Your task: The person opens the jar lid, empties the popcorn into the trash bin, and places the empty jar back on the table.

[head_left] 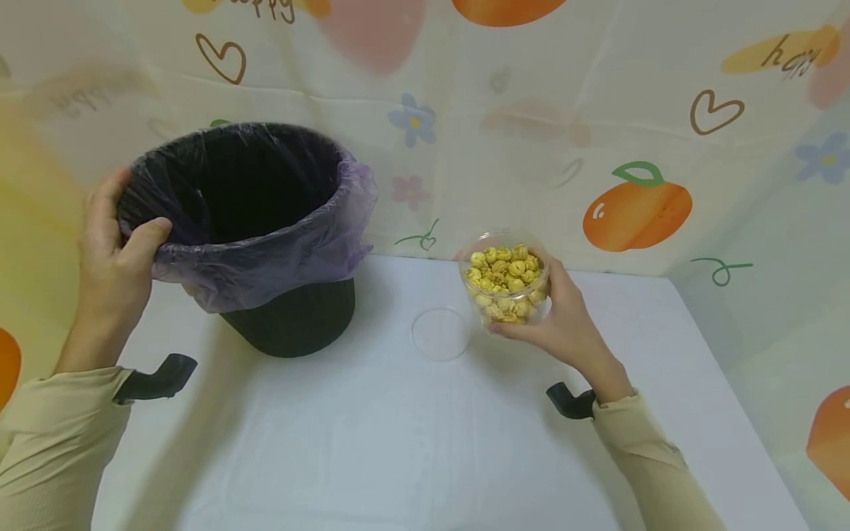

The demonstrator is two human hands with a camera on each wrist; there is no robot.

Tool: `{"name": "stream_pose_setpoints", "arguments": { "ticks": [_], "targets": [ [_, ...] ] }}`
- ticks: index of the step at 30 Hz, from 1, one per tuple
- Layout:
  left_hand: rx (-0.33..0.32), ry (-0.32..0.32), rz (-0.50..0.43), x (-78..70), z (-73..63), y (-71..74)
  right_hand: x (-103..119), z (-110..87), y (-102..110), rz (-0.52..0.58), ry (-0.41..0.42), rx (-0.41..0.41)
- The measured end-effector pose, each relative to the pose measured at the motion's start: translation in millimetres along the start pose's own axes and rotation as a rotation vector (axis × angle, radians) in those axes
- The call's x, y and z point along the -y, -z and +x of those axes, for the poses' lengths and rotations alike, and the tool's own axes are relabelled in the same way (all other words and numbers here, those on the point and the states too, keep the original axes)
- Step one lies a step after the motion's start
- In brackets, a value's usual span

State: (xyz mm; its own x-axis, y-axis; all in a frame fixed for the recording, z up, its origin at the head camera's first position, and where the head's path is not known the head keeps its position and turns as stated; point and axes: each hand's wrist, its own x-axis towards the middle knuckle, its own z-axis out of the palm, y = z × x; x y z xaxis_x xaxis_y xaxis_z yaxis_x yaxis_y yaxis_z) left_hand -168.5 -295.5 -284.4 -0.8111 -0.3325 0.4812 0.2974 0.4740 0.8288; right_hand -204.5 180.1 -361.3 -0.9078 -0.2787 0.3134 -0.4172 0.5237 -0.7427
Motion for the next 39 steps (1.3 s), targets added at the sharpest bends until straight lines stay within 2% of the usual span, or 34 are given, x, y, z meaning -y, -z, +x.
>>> {"name": "stream_pose_setpoints", "arguments": {
  "ticks": [7,11,18,24,29,39],
  "targets": [
    [-0.020,-0.008,-0.026,0.0,1.9,1.9,30,24.9,-1,-0.037,0.096,-0.021],
    [-0.019,-0.012,0.000,-0.8,3.3,2.6,44,38.3,-3,-0.046,0.152,-0.025],
    [0.017,0.005,0.025,-1.3,3.8,2.5,64,58.6,-2,-0.076,0.165,0.015],
    [0.011,0.026,0.036,0.3,2.7,0.5,81,78.7,0,-0.141,0.200,0.024],
    [0.004,0.014,0.035,0.9,1.9,0.9,98,96.5,1,-0.198,0.241,0.023],
    [-0.017,0.003,0.029,-0.3,-0.1,0.5,129,126.3,3,-0.307,0.238,0.067]
  ]
}}
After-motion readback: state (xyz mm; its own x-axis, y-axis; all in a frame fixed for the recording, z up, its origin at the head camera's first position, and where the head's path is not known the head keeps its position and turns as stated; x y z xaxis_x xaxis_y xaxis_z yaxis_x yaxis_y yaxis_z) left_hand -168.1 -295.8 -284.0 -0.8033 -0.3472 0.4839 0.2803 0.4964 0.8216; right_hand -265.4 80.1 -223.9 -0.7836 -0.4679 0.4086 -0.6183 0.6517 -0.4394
